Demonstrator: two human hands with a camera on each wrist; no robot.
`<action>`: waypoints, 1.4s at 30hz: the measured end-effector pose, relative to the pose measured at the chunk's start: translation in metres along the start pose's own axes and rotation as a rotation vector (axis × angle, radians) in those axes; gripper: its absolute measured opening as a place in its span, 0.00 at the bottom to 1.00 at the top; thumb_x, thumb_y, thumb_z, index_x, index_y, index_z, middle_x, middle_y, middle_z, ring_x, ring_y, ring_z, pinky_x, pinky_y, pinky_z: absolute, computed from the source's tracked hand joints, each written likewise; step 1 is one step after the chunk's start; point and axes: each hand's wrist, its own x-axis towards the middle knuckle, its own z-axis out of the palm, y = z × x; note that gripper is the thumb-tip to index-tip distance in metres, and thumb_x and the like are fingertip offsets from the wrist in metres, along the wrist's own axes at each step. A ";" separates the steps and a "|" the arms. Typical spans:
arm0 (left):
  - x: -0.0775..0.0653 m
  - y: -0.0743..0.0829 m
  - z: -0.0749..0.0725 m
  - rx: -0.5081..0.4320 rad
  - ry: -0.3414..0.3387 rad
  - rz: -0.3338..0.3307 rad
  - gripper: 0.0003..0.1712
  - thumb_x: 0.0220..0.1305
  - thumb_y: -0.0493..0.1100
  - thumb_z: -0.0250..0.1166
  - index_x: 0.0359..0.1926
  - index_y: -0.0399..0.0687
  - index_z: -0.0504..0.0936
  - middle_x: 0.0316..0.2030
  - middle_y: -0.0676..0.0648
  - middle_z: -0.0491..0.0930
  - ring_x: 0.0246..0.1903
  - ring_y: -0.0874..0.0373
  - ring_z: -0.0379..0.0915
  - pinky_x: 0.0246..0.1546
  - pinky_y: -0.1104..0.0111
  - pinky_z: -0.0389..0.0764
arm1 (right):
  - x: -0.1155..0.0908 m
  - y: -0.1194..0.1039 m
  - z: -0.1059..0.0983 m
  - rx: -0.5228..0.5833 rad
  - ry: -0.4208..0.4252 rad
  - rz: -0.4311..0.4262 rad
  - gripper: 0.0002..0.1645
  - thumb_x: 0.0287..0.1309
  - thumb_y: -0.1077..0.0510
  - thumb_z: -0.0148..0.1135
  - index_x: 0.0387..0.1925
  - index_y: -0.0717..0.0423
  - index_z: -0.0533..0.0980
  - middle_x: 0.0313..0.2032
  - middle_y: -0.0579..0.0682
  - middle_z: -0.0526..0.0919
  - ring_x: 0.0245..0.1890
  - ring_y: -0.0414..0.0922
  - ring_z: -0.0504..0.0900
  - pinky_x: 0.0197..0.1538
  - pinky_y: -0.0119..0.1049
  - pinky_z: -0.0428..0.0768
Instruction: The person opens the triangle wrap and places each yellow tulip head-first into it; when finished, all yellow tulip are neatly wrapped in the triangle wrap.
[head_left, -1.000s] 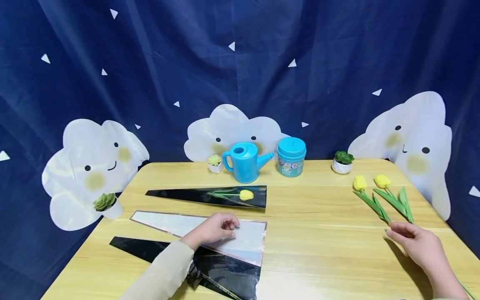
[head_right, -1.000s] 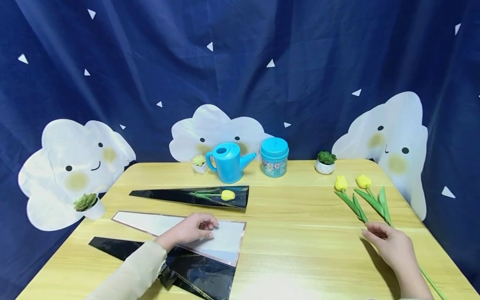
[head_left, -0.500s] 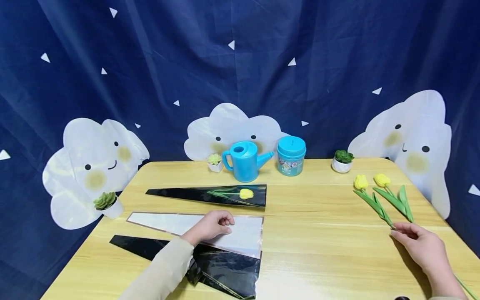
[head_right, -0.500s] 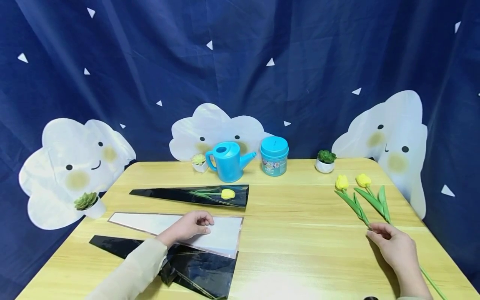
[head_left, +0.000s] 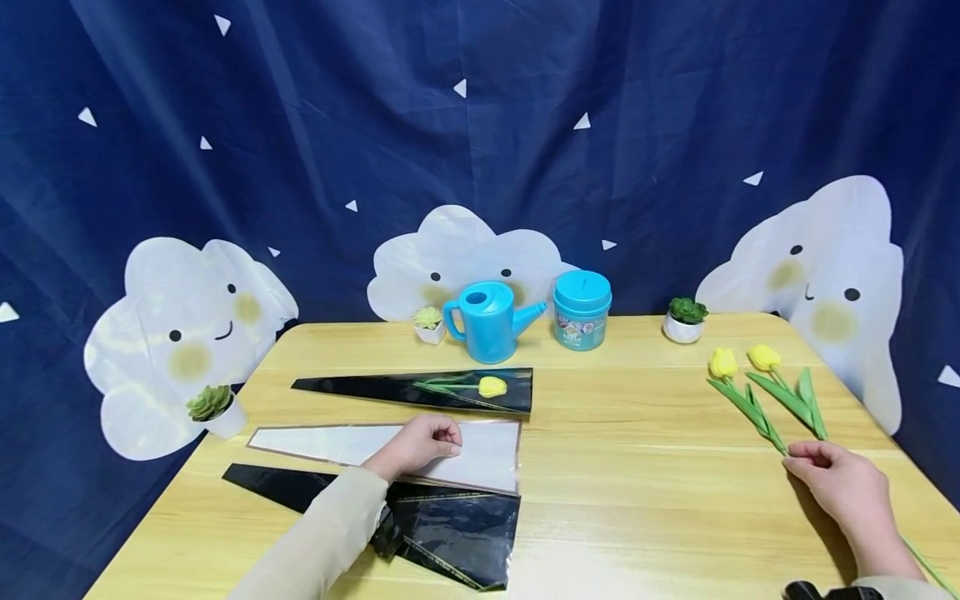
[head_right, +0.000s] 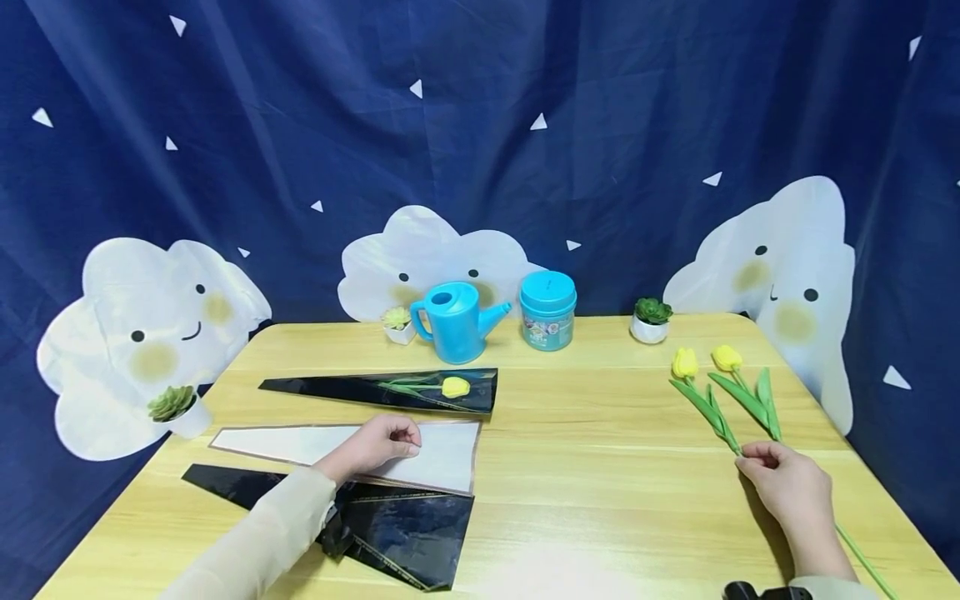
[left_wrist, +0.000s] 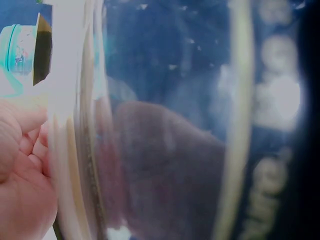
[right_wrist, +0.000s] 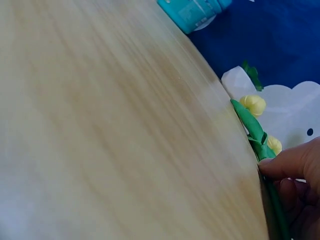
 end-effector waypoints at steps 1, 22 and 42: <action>0.001 0.000 0.000 0.007 0.001 -0.002 0.05 0.53 0.34 0.67 0.25 0.43 0.79 0.21 0.55 0.73 0.24 0.63 0.65 0.29 0.72 0.68 | 0.001 -0.001 0.000 -0.007 -0.008 -0.003 0.15 0.55 0.54 0.60 0.33 0.65 0.79 0.30 0.61 0.82 0.40 0.67 0.75 0.38 0.48 0.66; 0.001 -0.001 -0.001 0.039 -0.029 0.020 0.06 0.61 0.35 0.60 0.27 0.43 0.76 0.22 0.54 0.70 0.23 0.64 0.62 0.27 0.73 0.66 | 0.006 -0.011 -0.002 -0.081 -0.063 -0.068 0.12 0.54 0.57 0.56 0.30 0.65 0.77 0.31 0.67 0.80 0.34 0.67 0.76 0.35 0.50 0.69; 0.001 -0.008 -0.005 -0.080 -0.088 0.023 0.06 0.65 0.34 0.56 0.30 0.40 0.73 0.23 0.53 0.66 0.23 0.63 0.60 0.28 0.72 0.64 | 0.008 -0.025 -0.004 0.096 -0.042 -0.049 0.21 0.63 0.52 0.50 0.42 0.70 0.74 0.33 0.63 0.80 0.27 0.30 0.69 0.29 0.32 0.65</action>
